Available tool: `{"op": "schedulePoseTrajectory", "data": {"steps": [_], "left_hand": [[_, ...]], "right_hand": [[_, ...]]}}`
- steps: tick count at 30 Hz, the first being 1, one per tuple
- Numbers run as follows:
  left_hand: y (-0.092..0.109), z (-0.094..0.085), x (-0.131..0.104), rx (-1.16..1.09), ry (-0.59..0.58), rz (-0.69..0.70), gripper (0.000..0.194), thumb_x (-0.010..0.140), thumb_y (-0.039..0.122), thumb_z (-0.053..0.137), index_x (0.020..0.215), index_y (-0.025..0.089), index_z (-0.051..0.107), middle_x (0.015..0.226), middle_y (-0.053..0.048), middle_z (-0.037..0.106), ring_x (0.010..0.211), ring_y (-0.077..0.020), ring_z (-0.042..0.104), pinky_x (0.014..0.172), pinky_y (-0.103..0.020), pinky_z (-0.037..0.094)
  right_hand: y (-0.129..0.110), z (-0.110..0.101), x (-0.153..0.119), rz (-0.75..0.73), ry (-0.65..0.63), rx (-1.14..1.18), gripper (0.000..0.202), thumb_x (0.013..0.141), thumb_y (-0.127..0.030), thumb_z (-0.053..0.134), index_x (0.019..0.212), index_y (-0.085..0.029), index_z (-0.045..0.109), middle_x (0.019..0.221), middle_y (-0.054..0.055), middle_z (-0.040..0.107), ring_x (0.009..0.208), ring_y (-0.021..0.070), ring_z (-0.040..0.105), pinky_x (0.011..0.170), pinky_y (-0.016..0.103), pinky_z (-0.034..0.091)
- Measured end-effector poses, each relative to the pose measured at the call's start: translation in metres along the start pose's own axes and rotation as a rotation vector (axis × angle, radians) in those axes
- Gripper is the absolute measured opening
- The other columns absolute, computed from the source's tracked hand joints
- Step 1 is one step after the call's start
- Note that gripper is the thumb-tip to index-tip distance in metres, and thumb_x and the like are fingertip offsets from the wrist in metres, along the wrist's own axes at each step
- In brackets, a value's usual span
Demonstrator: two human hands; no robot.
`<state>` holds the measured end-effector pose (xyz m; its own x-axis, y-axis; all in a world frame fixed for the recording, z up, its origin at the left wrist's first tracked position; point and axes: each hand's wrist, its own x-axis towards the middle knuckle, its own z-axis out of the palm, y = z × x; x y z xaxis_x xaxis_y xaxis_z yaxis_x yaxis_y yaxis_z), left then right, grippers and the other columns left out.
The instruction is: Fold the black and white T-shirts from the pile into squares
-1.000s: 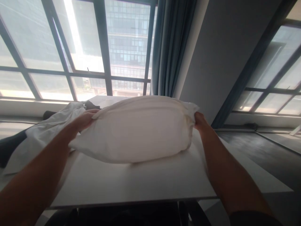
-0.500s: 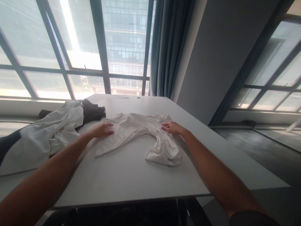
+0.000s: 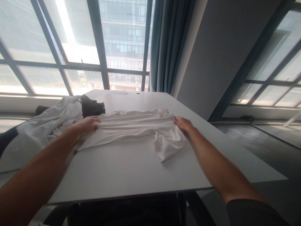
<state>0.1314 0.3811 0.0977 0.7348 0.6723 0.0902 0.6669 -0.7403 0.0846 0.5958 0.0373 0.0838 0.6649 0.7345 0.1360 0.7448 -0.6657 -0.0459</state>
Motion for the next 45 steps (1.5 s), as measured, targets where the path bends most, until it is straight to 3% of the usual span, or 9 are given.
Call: {"op": "schedulePoseTrajectory", "data": {"steps": [4, 8, 14, 20, 28, 32, 35, 41, 45], "left_hand": [[0.038, 0.001, -0.001, 0.072, 0.039, 0.132, 0.046, 0.086, 0.042, 0.050, 0.122, 0.022, 0.070, 0.132, -0.010, 0.065, 0.114, -0.0307, 0.064, 0.099, -0.040, 0.049], [0.061, 0.006, -0.004, 0.031, -0.072, 0.210, 0.066, 0.085, 0.063, 0.046, 0.131, 0.020, 0.063, 0.138, -0.011, 0.061, 0.119, -0.0292, 0.061, 0.100, -0.036, 0.047], [0.060, 0.010, -0.006, 0.031, -0.266, 0.156, 0.100, 0.075, 0.080, 0.046, 0.152, 0.016, 0.041, 0.160, -0.013, 0.037, 0.143, -0.0307, 0.039, 0.116, -0.038, 0.031], [0.068, 0.021, -0.008, 0.009, -0.205, 0.149, 0.098, 0.083, 0.079, 0.032, 0.158, 0.017, 0.027, 0.166, -0.013, 0.017, 0.153, -0.0327, 0.017, 0.120, -0.051, 0.018], [0.060, 0.027, -0.006, -0.017, -0.148, 0.166, 0.087, 0.089, 0.071, 0.031, 0.157, 0.018, 0.030, 0.165, -0.014, 0.020, 0.152, -0.0318, 0.017, 0.121, -0.053, 0.011], [0.051, 0.023, -0.004, -0.022, -0.045, 0.163, 0.084, 0.086, 0.073, 0.038, 0.151, 0.020, 0.043, 0.158, -0.014, 0.040, 0.147, -0.0338, 0.032, 0.119, -0.050, 0.022], [0.051, 0.018, -0.005, -0.103, -0.042, 0.256, 0.089, 0.081, 0.079, 0.043, 0.146, 0.019, 0.051, 0.151, -0.013, 0.050, 0.140, -0.0323, 0.042, 0.116, -0.041, 0.031], [0.062, 0.006, -0.011, -0.122, -0.280, 0.249, 0.108, 0.068, 0.076, 0.061, 0.155, 0.017, 0.036, 0.161, -0.013, 0.035, 0.147, -0.0335, 0.032, 0.118, -0.041, 0.028], [0.069, -0.007, -0.020, -0.024, -0.412, 0.259, 0.125, 0.054, 0.069, 0.075, 0.158, 0.020, 0.027, 0.166, -0.015, 0.019, 0.150, -0.0371, 0.023, 0.118, -0.045, 0.027]], "right_hand": [[-0.016, -0.020, -0.010, 0.055, 0.076, -0.021, 0.044, 0.093, -0.043, 0.053, 0.131, -0.024, 0.066, 0.137, 0.013, 0.062, 0.122, 0.0298, 0.060, 0.101, 0.040, 0.046], [-0.040, -0.031, -0.017, -0.068, -0.133, 0.067, 0.054, 0.089, -0.058, 0.057, 0.127, -0.022, 0.069, 0.128, 0.011, 0.069, 0.116, 0.0300, 0.064, 0.098, 0.035, 0.049], [-0.043, -0.015, -0.012, -0.182, -0.368, 0.031, 0.073, 0.083, -0.068, 0.061, 0.139, -0.021, 0.060, 0.147, 0.011, 0.054, 0.132, 0.0327, 0.053, 0.110, 0.036, 0.042], [-0.009, 0.008, 0.003, -0.067, -0.214, 0.056, 0.059, 0.102, -0.050, 0.029, 0.156, -0.025, 0.035, 0.165, 0.008, 0.024, 0.152, 0.0283, 0.019, 0.122, 0.054, 0.015], [-0.002, 0.000, 0.001, -0.013, -0.028, -0.004, 0.051, 0.101, -0.048, 0.034, 0.143, -0.024, 0.052, 0.155, 0.012, 0.043, 0.143, 0.0301, 0.037, 0.117, 0.059, 0.021], [-0.004, -0.015, -0.006, -0.161, -0.186, 0.135, 0.075, 0.087, -0.067, 0.056, 0.144, -0.018, 0.053, 0.148, 0.016, 0.052, 0.133, 0.0321, 0.051, 0.113, 0.044, 0.037], [0.007, -0.016, -0.009, -0.208, -0.335, 0.198, 0.099, 0.068, -0.070, 0.075, 0.149, -0.020, 0.048, 0.153, 0.015, 0.046, 0.136, 0.0339, 0.047, 0.115, 0.042, 0.036], [0.033, -0.016, -0.009, -0.168, -0.405, 0.191, 0.121, 0.055, -0.063, 0.086, 0.156, -0.021, 0.035, 0.164, 0.012, 0.027, 0.145, 0.0327, 0.035, 0.117, 0.039, 0.034], [0.039, -0.027, -0.013, -0.185, -0.471, 0.153, 0.112, 0.046, -0.052, 0.092, 0.147, -0.023, 0.051, 0.154, 0.014, 0.044, 0.134, 0.0317, 0.051, 0.107, 0.037, 0.045]]}}
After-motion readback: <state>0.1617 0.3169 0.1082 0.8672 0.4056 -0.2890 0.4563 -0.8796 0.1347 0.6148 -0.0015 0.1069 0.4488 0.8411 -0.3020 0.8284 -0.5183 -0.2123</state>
